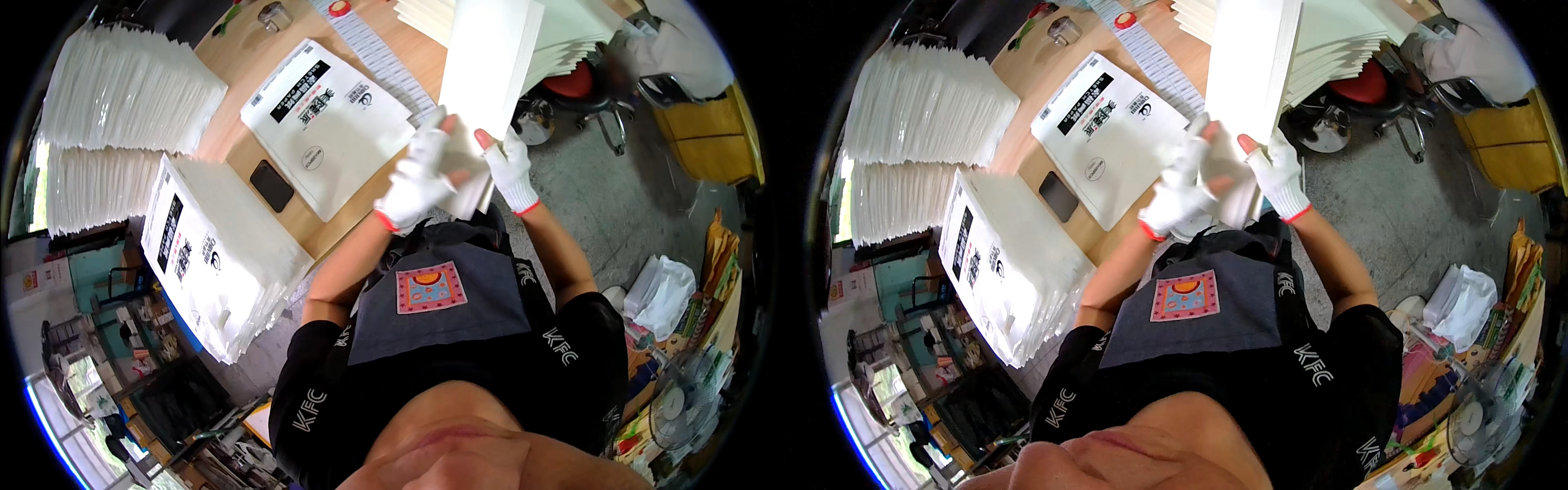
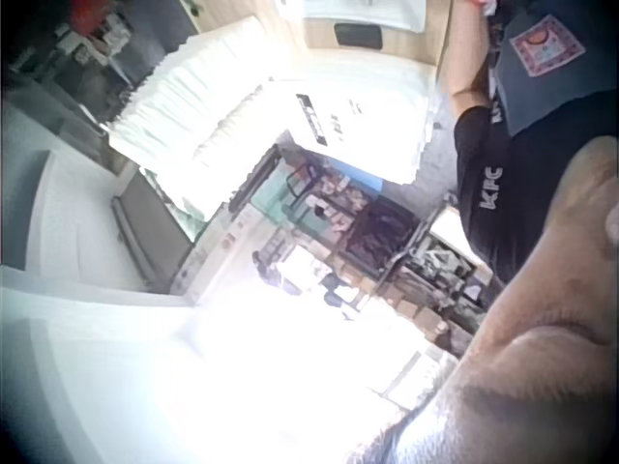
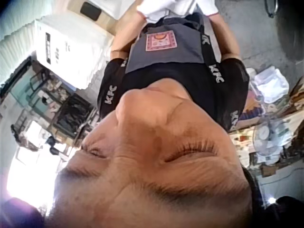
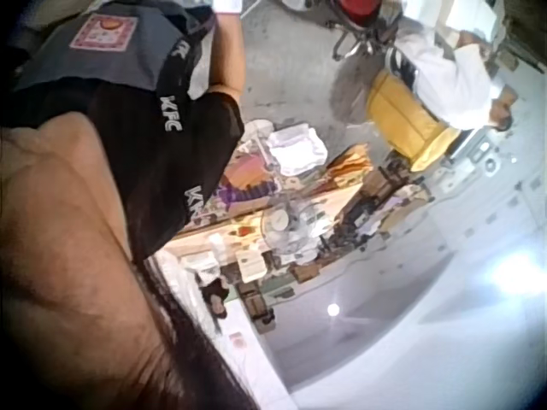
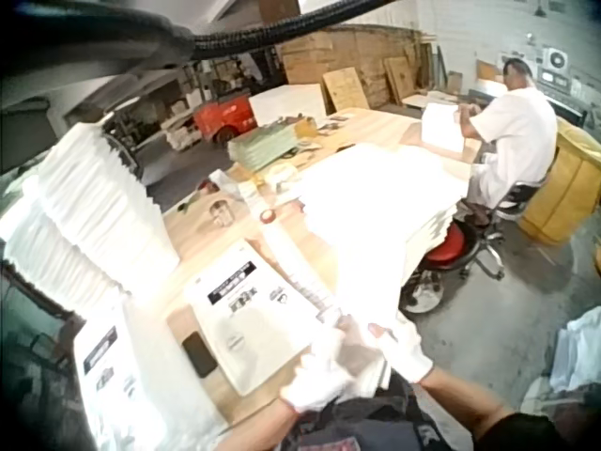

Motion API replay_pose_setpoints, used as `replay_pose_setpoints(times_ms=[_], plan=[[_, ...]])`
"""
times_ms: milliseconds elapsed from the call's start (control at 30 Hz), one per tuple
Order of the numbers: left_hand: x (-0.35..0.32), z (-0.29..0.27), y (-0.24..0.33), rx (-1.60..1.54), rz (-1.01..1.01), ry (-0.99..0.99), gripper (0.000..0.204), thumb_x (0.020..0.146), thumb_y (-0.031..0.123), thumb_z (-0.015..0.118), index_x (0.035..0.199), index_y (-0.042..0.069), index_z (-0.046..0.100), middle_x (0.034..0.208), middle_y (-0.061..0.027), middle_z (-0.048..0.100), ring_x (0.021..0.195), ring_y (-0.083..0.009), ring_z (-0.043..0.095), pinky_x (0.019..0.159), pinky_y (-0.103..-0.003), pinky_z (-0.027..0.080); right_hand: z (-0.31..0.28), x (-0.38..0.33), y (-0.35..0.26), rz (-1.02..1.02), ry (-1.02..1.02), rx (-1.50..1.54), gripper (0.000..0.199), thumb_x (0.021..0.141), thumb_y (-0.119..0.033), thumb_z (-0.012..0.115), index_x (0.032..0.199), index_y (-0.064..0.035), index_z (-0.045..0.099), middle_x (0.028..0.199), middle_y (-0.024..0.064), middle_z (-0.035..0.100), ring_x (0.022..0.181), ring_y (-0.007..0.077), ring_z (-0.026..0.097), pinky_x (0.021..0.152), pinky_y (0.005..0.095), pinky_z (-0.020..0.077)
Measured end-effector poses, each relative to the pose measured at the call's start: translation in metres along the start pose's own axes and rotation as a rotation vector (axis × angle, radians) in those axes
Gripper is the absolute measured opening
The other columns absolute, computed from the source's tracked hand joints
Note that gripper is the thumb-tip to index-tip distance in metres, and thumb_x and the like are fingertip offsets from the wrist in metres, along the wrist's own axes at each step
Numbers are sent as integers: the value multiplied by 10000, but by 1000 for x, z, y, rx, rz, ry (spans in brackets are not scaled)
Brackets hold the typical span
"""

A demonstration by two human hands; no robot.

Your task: The person places stacks of white paper into white plastic bags on a table. They fold the top of each bag and seal it with a roll of tape. The person repeats this process for multiple bags.

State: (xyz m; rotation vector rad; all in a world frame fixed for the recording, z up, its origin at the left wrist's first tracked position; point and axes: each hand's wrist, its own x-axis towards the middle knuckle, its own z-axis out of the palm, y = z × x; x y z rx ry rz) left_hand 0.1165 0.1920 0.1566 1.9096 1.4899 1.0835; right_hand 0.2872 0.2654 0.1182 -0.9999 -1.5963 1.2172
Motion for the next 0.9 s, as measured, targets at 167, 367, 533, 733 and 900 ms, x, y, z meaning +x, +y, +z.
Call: replay_pose_setpoints(times_ms=[167,367,533,733,900], plan=[[-50,-39,-170,637,-474,313,370,717,279,747,1017,136,584,986,-119,575,903,-344,544,793,-409,458,-5,-9,-25,90,-223,-90,396,895,-235,601,1202,8,546,968,125,658,729,131,639,647,258,501],[-52,-61,-208,579,-442,256,270,809,330,653,903,77,637,868,-178,644,869,-345,600,776,-413,474,5,-8,-37,-43,-444,-395,419,869,-330,579,1159,-28,579,1126,143,609,877,318,630,748,358,495],[-34,-106,-231,576,-705,61,179,864,200,611,955,48,635,845,-144,639,758,-276,607,684,-360,484,23,6,-46,-235,-687,-910,382,875,-344,524,1042,-11,607,1041,164,611,836,313,636,707,405,508],[4,-175,-142,-566,-518,596,173,887,75,596,1060,62,588,876,-10,610,751,-77,546,639,-224,449,64,26,-47,-417,-822,-1169,313,852,-326,534,888,-28,623,859,149,613,771,290,647,625,410,517],[-13,-172,-127,519,-70,363,230,901,193,606,1113,106,605,943,-77,649,987,-175,515,960,-306,341,77,65,-62,-112,-982,-1070,429,801,-418,592,945,-17,639,947,177,659,845,307,655,714,454,503]])
